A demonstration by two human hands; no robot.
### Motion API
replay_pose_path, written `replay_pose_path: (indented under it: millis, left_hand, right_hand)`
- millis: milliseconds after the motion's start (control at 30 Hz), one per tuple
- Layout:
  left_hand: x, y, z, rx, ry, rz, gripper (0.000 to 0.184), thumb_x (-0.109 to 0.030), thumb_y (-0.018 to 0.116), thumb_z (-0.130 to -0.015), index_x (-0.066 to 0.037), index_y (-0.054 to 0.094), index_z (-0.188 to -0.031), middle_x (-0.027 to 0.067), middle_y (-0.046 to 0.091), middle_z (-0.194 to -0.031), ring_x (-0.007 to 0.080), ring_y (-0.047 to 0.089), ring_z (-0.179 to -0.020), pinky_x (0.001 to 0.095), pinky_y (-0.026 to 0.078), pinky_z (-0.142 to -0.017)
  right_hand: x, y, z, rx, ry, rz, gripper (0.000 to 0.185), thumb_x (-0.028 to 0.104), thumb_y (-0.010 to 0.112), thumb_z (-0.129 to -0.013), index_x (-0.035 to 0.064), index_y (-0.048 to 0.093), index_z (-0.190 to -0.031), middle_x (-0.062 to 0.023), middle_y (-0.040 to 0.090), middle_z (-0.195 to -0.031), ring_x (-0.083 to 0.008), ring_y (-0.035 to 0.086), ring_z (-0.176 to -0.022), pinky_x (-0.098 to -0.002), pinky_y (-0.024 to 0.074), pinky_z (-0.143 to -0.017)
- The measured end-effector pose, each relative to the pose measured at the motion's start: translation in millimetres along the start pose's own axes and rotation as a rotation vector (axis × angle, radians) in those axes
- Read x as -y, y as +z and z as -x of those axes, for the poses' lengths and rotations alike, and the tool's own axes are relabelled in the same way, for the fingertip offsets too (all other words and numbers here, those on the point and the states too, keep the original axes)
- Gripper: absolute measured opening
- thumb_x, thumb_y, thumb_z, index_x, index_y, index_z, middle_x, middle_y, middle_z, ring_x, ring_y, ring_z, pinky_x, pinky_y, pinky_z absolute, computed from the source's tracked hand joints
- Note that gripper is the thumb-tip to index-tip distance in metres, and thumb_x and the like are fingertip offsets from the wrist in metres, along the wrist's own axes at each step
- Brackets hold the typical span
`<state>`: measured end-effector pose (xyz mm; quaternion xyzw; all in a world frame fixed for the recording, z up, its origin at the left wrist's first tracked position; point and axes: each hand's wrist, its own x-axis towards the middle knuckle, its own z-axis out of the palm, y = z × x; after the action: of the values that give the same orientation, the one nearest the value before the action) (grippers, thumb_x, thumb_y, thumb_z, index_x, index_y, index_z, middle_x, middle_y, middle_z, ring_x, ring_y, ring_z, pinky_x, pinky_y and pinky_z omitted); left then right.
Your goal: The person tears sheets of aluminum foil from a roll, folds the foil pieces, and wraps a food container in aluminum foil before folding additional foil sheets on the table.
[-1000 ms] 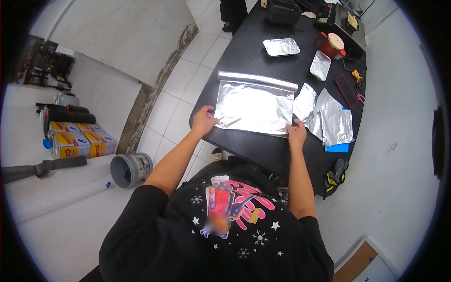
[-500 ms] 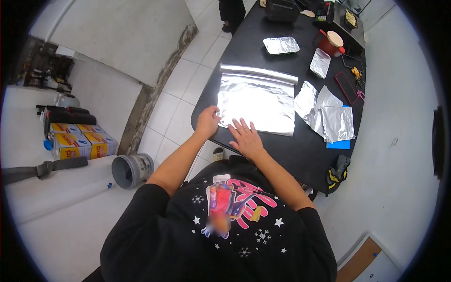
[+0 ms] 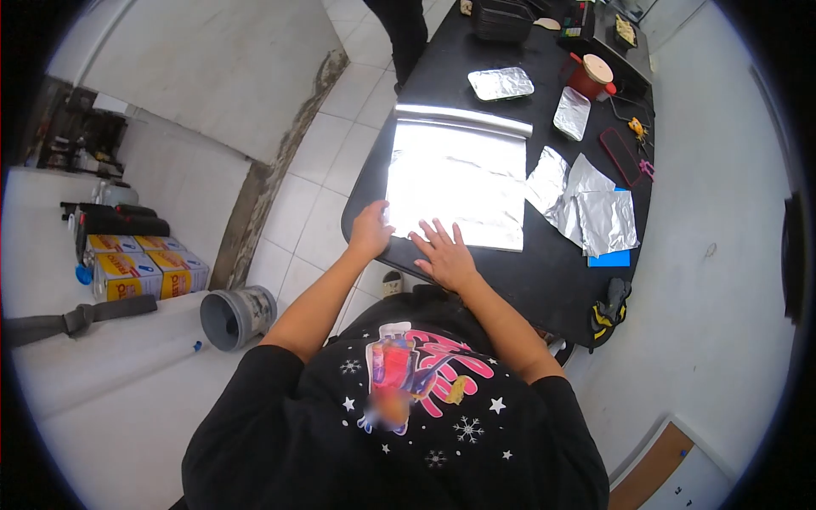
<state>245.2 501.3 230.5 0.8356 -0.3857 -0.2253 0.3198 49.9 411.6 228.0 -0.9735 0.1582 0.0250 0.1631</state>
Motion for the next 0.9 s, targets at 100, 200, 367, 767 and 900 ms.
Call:
replay_pose_path:
  millis: [100,200,367,767,900]
  left_hand:
    - [2,-2,-4,0.023,-0.113,0.014,0.051,-0.007,0.072,-0.066,-0.008,0.054,-0.114,0.0105,0.063,-0.080,0.0306,0.063,-0.078,0.0387,0.050,-0.071]
    - [-4,-6,-6,0.008,-0.150,0.017,0.049,-0.007,0.072,-0.066,-0.009,0.054,-0.112,0.0085,0.062,-0.073,0.0293,0.064,-0.074,0.0384,0.050,-0.069]
    - [0,-3,-6,-0.001,-0.132,0.042,0.046,-0.006,0.072,-0.066,-0.008,0.055,-0.109,0.0086,0.062,-0.072,0.0282,0.064,-0.072,0.0370,0.050,-0.068]
    - [6,11,5,-0.133,-0.048,-0.018,0.040,-0.002,0.070,-0.068,-0.006,0.054,-0.105,0.0062,0.056,-0.067,0.0215,0.058,-0.061,0.0340,0.048,-0.060]
    - [12,14,5,-0.152,-0.016,0.003,0.039,-0.002,0.069,-0.068,-0.006,0.055,-0.104,0.0057,0.054,-0.065,0.0205,0.057,-0.060,0.0336,0.047,-0.059]
  right_hand:
    - [1,-3,-1,-0.007,-0.010,-0.010,0.057,0.045,0.050,-0.089,0.0209,0.037,-0.140,-0.0087,0.030,-0.147,-0.0302,0.025,-0.137,-0.0576,0.0199,-0.107]
    - [5,-7,-4,-0.036,-0.014,0.026,0.058,0.046,0.050,-0.088,0.0199,0.038,-0.139,-0.0088,0.030,-0.147,-0.0297,0.024,-0.137,-0.0584,0.0204,-0.106]
    - [8,1,-5,-0.023,-0.004,0.121,0.062,0.051,0.047,-0.088,0.0187,0.037,-0.140,-0.0080,0.029,-0.148,-0.0283,0.021,-0.138,-0.0581,0.0211,-0.105]
    - [11,0,-2,-0.033,0.009,0.137,0.064,0.052,0.048,-0.087,0.0183,0.037,-0.140,-0.0054,0.029,-0.148,-0.0280,0.020,-0.139,-0.0616,0.0182,-0.105]
    - [11,1,-2,-0.059,-0.014,0.126,0.064,0.052,0.049,-0.087,0.0179,0.038,-0.139,-0.0057,0.028,-0.149,-0.0284,0.019,-0.139,-0.0620,0.0172,-0.106]
